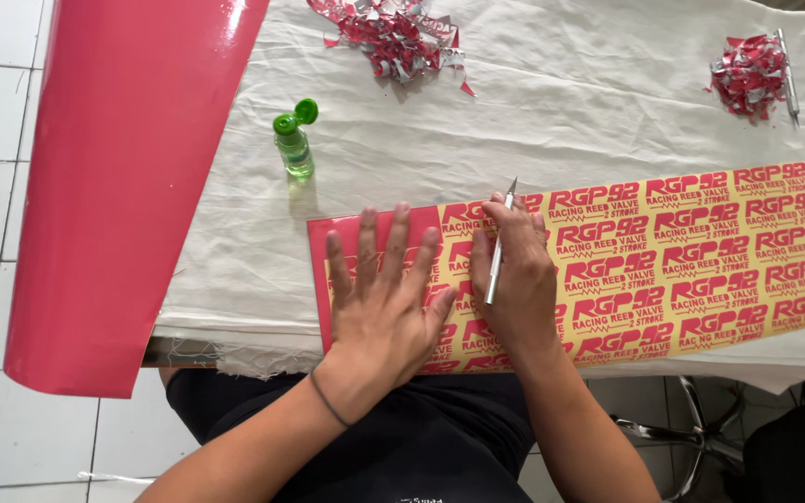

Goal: The person uses a silver craft knife to carefully cut around and lift individual red and yellow stickers from a larger sheet. They peel the unwanted backing material away from the desired sticker shapes and place the removed pieces on the table.

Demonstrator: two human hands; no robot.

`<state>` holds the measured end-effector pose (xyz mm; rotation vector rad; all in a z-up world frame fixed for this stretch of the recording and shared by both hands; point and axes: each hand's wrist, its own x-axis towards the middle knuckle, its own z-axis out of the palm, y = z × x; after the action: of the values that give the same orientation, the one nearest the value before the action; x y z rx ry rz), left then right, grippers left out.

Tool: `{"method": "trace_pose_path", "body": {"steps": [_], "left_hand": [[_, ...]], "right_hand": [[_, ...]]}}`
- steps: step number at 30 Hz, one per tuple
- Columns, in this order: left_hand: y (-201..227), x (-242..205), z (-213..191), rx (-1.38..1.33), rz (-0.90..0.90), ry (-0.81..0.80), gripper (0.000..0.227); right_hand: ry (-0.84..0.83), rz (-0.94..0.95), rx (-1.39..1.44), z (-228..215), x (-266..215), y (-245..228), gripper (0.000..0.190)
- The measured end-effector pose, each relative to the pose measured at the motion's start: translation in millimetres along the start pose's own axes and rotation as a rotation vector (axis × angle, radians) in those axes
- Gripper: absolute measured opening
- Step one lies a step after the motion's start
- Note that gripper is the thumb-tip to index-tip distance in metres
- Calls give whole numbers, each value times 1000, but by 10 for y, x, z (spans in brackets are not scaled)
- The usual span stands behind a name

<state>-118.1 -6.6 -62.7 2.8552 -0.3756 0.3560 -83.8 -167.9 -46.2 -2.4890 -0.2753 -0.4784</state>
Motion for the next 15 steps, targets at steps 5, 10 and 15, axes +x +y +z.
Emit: {"method": "trace_pose_path", "body": {"steps": [5, 10, 15], "left_hand": [[-402, -248, -197, 46, -183, -83, 83], [-354, -188, -107, 65, -271, -142, 88], [-164, -60, -15, -43, -90, -25, 75]], "right_hand": [[5, 3, 10, -6, 14, -20, 27], [-2, 1, -8, -21, 7, -34, 25], [2, -6, -7, -56, 24, -72, 23]]}}
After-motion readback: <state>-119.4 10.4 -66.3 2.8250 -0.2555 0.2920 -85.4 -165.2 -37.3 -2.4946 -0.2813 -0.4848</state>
